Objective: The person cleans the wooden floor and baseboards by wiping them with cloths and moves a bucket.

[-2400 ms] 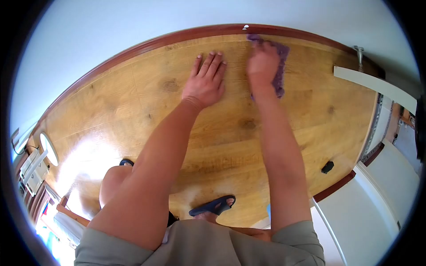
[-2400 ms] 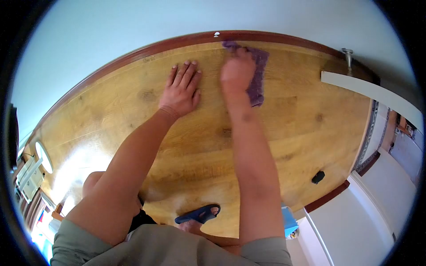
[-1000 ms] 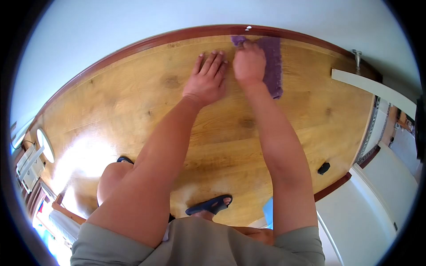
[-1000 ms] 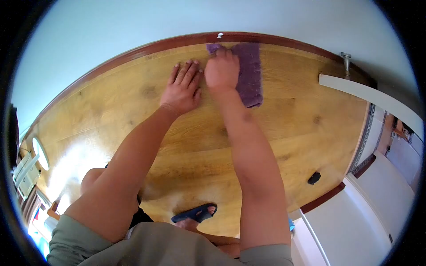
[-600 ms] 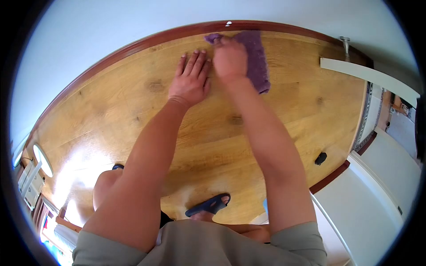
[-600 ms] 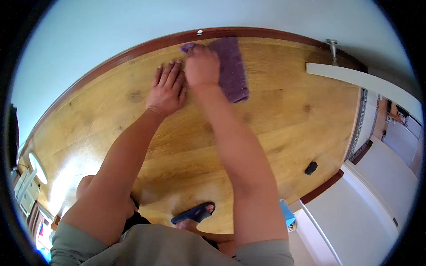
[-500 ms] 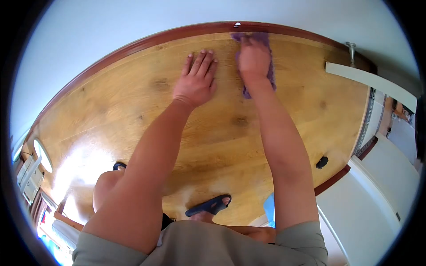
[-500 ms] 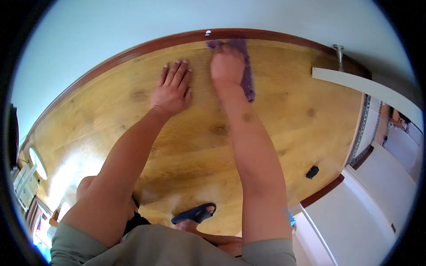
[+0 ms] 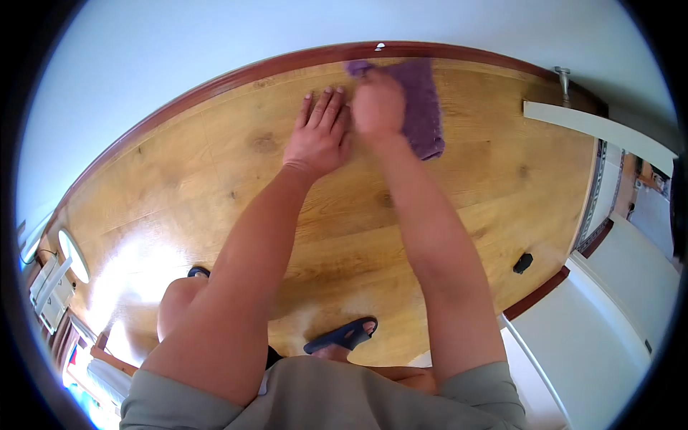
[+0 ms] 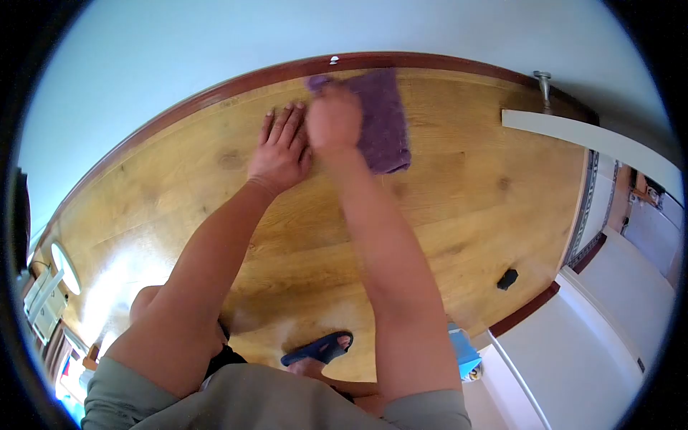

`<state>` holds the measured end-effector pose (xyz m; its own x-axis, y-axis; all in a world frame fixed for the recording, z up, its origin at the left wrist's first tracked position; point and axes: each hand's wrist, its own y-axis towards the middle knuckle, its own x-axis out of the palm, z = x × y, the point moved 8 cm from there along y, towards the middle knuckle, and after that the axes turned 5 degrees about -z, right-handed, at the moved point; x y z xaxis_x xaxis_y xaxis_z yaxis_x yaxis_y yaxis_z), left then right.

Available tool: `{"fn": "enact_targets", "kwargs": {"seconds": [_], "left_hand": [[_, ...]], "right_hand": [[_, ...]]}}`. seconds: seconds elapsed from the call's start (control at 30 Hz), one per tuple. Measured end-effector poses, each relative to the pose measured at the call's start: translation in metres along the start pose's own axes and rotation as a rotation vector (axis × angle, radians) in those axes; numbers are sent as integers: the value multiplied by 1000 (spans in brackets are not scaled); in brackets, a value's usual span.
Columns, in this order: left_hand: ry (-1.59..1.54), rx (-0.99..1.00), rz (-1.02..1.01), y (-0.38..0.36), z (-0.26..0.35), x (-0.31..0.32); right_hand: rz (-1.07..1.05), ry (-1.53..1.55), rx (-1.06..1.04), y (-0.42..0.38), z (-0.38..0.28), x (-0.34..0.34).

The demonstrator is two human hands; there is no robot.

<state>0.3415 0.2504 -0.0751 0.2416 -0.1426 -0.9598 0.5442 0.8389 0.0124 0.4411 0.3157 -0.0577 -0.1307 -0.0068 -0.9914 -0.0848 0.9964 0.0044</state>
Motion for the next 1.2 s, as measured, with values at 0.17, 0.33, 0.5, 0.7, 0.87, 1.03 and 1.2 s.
{"fn": "enact_targets", "kwargs": {"seconds": [0.17, 0.33, 0.5, 0.7, 0.87, 1.03, 1.2], "left_hand": [[-5, -6, -37, -1, 0, -3], [-32, -19, 1, -2, 0, -2], [-4, -2, 10, 1, 2, -6], [-25, -7, 5, -5, 1, -1], [9, 2, 15, -1, 0, -3], [-9, -1, 16, -2, 1, -7], [25, -9, -18, -1, 2, -4]], "right_hand": [[-6, 22, 15, 5, 35, -5], [43, 55, 183, 2, 80, -16], [79, -36, -113, -2, 3, 0], [-45, 2, 159, 4, 79, 1], [-2, 7, -122, -3, 20, 9], [164, 138, 109, -17, 100, -12], [445, 48, 148, -79, 106, -22]]}}
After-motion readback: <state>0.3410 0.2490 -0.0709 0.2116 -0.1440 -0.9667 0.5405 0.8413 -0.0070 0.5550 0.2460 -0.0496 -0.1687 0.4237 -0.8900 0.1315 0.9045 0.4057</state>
